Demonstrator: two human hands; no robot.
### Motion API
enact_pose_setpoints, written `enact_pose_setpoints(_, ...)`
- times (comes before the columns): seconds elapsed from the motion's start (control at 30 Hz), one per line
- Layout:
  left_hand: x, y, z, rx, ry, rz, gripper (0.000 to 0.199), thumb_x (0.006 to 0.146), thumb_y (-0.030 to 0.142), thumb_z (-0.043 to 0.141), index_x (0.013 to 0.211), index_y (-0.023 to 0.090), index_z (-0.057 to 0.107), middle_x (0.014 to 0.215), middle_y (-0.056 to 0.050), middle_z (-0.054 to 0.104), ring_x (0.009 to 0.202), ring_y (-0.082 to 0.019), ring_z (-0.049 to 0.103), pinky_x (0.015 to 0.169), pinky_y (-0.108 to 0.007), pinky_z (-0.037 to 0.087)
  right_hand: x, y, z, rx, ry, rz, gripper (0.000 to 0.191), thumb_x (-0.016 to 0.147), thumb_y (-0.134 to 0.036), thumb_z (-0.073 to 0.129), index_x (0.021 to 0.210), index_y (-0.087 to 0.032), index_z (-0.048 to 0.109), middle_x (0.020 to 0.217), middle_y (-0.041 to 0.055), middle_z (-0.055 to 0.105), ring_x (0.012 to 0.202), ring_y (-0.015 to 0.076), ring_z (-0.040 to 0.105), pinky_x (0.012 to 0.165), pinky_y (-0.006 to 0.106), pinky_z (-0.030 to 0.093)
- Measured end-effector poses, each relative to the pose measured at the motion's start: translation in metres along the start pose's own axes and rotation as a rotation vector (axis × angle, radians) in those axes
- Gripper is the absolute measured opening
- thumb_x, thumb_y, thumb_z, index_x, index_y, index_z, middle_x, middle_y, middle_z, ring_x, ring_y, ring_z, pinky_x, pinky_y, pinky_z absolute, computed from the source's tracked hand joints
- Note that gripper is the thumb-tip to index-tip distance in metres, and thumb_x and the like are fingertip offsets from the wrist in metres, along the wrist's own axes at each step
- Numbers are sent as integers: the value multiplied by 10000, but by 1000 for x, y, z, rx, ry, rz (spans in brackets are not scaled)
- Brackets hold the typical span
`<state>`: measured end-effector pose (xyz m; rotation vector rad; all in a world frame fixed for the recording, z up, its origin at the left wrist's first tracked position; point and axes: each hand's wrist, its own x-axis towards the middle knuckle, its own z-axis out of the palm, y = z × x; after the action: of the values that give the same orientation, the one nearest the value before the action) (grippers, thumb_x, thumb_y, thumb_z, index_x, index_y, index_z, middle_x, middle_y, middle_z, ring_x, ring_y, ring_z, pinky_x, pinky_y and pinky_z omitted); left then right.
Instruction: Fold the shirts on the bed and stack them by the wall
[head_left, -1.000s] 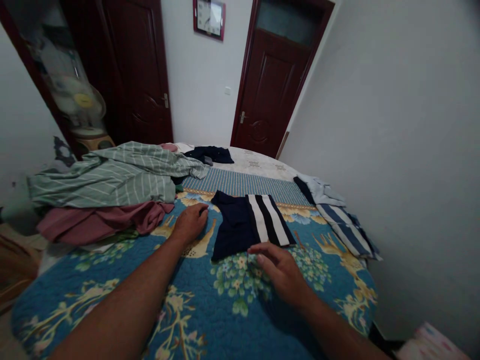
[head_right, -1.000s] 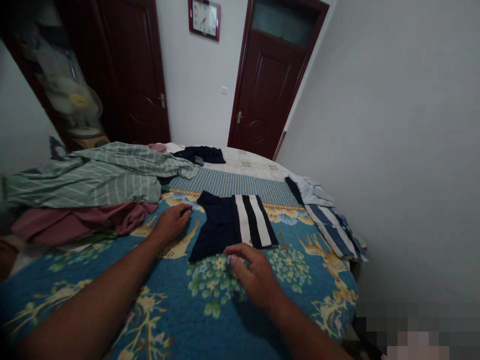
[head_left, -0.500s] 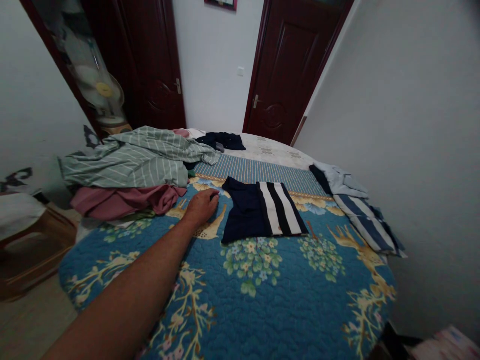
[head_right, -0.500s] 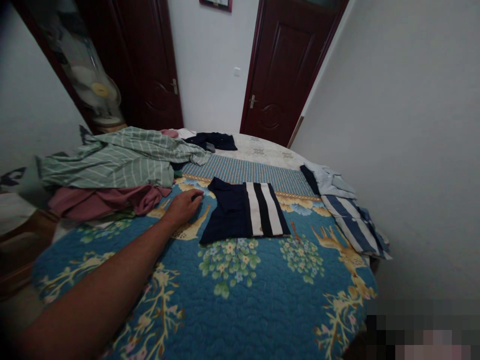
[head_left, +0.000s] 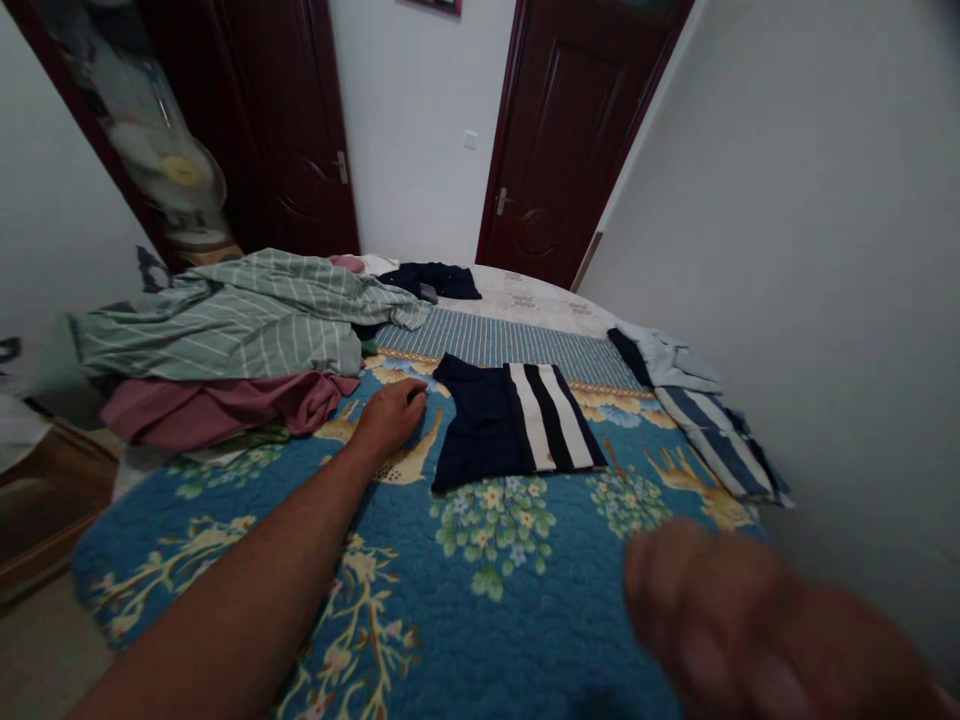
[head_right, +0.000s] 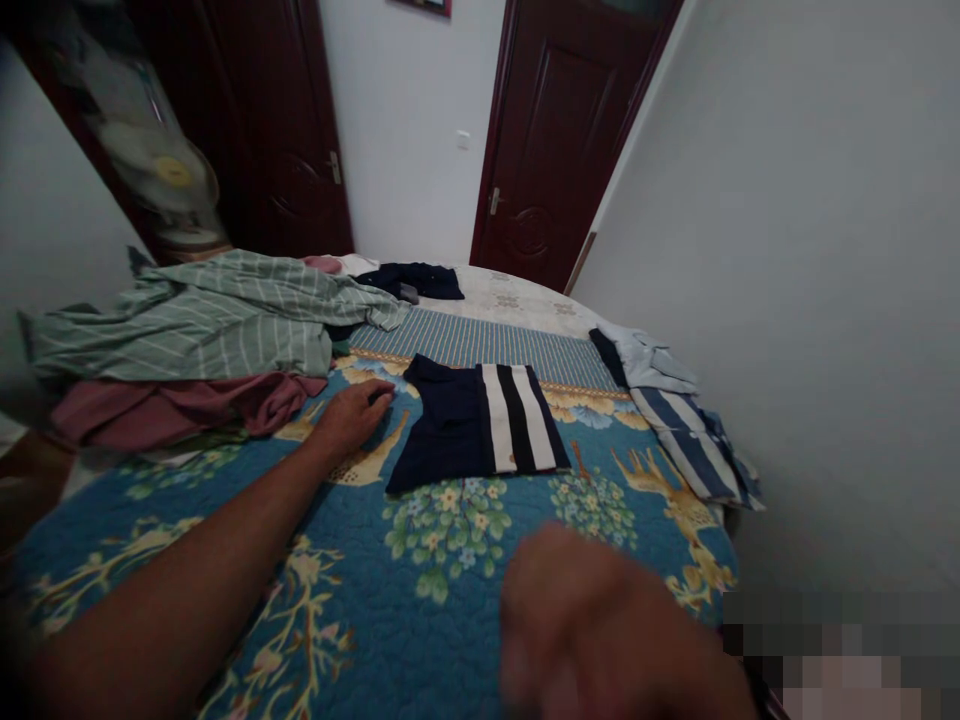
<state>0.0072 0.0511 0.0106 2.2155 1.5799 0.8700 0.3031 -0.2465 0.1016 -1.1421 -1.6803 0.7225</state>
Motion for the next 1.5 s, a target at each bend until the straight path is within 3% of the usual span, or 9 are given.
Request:
enact_pose_setpoints(0.07, 0, 0, -1, 6, -3, 1, 399, 998, 332, 512, 1256, 201, 787, 1273, -101, 813, 1211, -279, 737, 1127, -383, 530, 55, 24, -17, -88, 160, 65, 397, 969, -617, 637, 1288, -401, 731, 1202, 75, 762, 1120, 322, 705, 942, 520, 599)
enact_pose_setpoints(0.2, 1, -1, -2, -10, 2, 22, 400, 999, 335, 505, 1242, 198, 791, 1258, -105, 815, 1194, -284, 741, 1104, -392, 541, 141, 94, -61, -422, 345, 345, 380, 912, -455, 701, 1169, -182, 765, 1134, 136, 783, 1062, 287, 724, 985, 453, 568)
enact_pose_setpoints(0.33, 1, -1, -1, -6, -1, 19, 399, 995, 326, 508, 1237, 188, 794, 1254, -116, 815, 1190, -294, 741, 1097, -403, 542, 167, 155, -77, -383, 221, 610, 314, 903, -436, 703, 1045, -171, 793, 1017, 122, 806, 927, 260, 747, 779, 346, 584)
enact_pose_setpoints(0.47, 1, 0, -1, -7, -5, 8, 410, 1000, 323, 503, 1257, 181, 789, 1276, -121, 809, 1201, -296, 736, 1113, -414, 534, 175, 181, -68, -376, 167, 660, 309, 885, -456, 720, 893, -156, 792, 873, 100, 793, 800, 233, 730, 660, 292, 536)
enact_pose_setpoints(0.7, -1, 1, -1, -6, 8, -9, 382, 1000, 305, 526, 1249, 203, 797, 1275, -109, 812, 1207, -280, 734, 1112, -392, 532, 192, 165, -52, -71, 143, 786, 245, 855, -341, 676, 1016, -171, 748, 910, 97, 812, 790, 227, 750, 682, 312, 565)
enact_pose_setpoints(0.93, -1, 1, 1, -14, 4, -12, 371, 1013, 289, 531, 1259, 184, 789, 1272, -110, 809, 1215, -271, 728, 1107, -377, 523, 218, 114, -31, -386, 120, 579, 302, 836, -457, 717, 990, -197, 697, 888, 59, 752, 810, 223, 687, 661, 297, 477)
enact_pose_setpoints(1.13, -2, 1, 0, -17, 1, -21, 353, 1013, 270, 548, 1260, 200, 790, 1262, -97, 812, 1218, -260, 726, 1107, -357, 517, 245, 79, 35, -679, 53, 435, 231, 851, -392, 705, 973, -203, 652, 891, 49, 719, 815, 221, 665, 681, 292, 415)
enact_pose_setpoints(1.37, -4, 4, -1, -13, -6, -26, 339, 1019, 267, 557, 1259, 209, 790, 1270, -94, 809, 1218, -250, 722, 1097, -347, 512, 242, 86, 128, -729, -8, 344, 286, 895, -367, 701, 1106, -180, 657, 987, 112, 760, 914, 262, 710, 774, 314, 456)
enact_pose_setpoints(1.5, -6, 7, -4, -5, -11, -26, 340, 1044, 313, 546, 1278, 211, 772, 1253, -98, 810, 1199, -259, 726, 1073, -359, 514, 232, 97, 138, -542, 18, 193, 205, 978, -344, 577, 1075, -205, 693, 936, 67, 763, 898, 229, 717, 815, 311, 484)
